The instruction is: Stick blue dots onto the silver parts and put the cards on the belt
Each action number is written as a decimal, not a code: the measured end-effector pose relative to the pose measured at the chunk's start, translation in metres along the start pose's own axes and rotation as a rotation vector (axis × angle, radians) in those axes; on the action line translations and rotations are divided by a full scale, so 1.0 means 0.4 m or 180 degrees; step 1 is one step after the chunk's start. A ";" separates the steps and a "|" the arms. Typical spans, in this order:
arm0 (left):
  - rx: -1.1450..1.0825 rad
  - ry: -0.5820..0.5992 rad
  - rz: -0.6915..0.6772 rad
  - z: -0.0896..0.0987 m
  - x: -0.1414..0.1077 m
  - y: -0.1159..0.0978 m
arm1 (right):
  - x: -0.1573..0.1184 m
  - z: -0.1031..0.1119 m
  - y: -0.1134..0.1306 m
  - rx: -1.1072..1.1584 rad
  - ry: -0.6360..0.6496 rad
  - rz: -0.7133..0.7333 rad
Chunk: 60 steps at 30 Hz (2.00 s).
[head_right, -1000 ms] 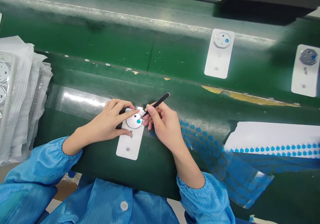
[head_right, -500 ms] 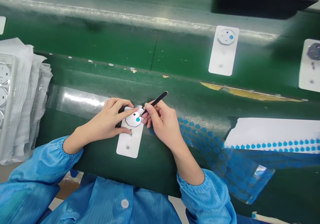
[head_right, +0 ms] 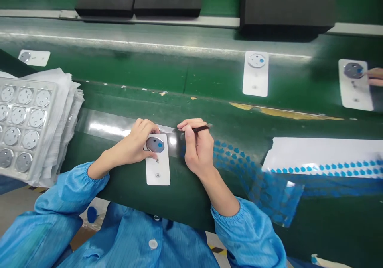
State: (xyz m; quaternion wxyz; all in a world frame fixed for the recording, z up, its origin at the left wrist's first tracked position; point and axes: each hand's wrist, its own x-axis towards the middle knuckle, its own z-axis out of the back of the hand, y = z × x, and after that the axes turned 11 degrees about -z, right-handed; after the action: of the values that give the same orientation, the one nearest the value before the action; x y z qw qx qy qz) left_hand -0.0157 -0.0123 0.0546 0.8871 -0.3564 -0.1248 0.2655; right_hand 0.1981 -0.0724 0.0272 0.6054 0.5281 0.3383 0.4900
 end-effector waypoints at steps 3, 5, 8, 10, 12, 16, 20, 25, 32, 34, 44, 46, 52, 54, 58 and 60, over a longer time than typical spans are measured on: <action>-0.1353 -0.0498 0.0084 0.008 -0.001 0.004 | -0.013 -0.002 0.021 0.0187 0.0546 -0.0484; -0.1833 -0.0778 0.0187 0.004 0.000 0.004 | -0.021 -0.007 0.030 0.0449 0.1099 -0.0964; -0.2019 -0.0955 0.0269 -0.010 0.003 0.000 | -0.029 -0.018 0.040 0.0742 0.1431 -0.1431; -0.1957 -0.1002 0.0264 -0.021 0.004 -0.004 | -0.031 -0.024 0.045 0.0734 0.1327 -0.1541; -0.1833 -0.1059 0.0218 -0.031 0.003 -0.006 | -0.031 -0.027 0.047 0.0703 0.1256 -0.1609; -0.1597 -0.1130 0.0123 -0.046 -0.001 -0.010 | -0.028 -0.025 0.043 0.0718 0.1221 -0.1702; -0.1379 -0.1136 0.0066 -0.065 -0.008 -0.022 | -0.028 -0.023 0.028 0.0611 0.1166 -0.1679; -0.1401 -0.1244 0.0080 -0.068 -0.011 -0.034 | -0.034 -0.027 0.026 0.0543 0.1036 -0.1590; -0.2927 -0.1863 0.0631 -0.039 0.006 -0.028 | -0.056 -0.046 0.040 0.0873 0.1320 -0.1429; -0.3191 -0.1997 0.0825 -0.049 0.007 -0.030 | -0.067 -0.053 0.029 0.0728 0.1361 -0.1279; -0.3228 -0.2683 0.1104 -0.086 0.006 -0.044 | -0.080 -0.074 0.028 -0.0130 0.1225 -0.0247; -0.3192 -0.2739 0.1077 -0.086 0.005 -0.040 | -0.081 -0.075 0.030 -0.0103 0.1264 -0.0276; -0.3093 -0.2744 0.0927 -0.089 0.002 -0.029 | -0.083 -0.071 0.023 0.0044 0.1272 -0.0469; -0.3081 -0.2772 0.0911 -0.088 0.001 -0.028 | -0.082 -0.071 0.022 0.0021 0.1250 -0.0343; -0.3033 -0.2861 0.0990 -0.084 0.002 -0.026 | -0.082 -0.073 0.019 -0.0050 0.1260 -0.0202; -0.2980 -0.2775 0.0983 -0.082 0.002 -0.024 | -0.083 -0.073 0.016 -0.0088 0.1261 -0.0195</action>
State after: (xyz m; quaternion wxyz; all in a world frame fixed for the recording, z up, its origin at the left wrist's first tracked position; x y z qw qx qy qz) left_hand 0.0019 -0.0362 0.0380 0.4581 -0.5783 -0.5226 0.4274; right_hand 0.1597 -0.0950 0.0237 0.5489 0.4024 0.4599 0.5703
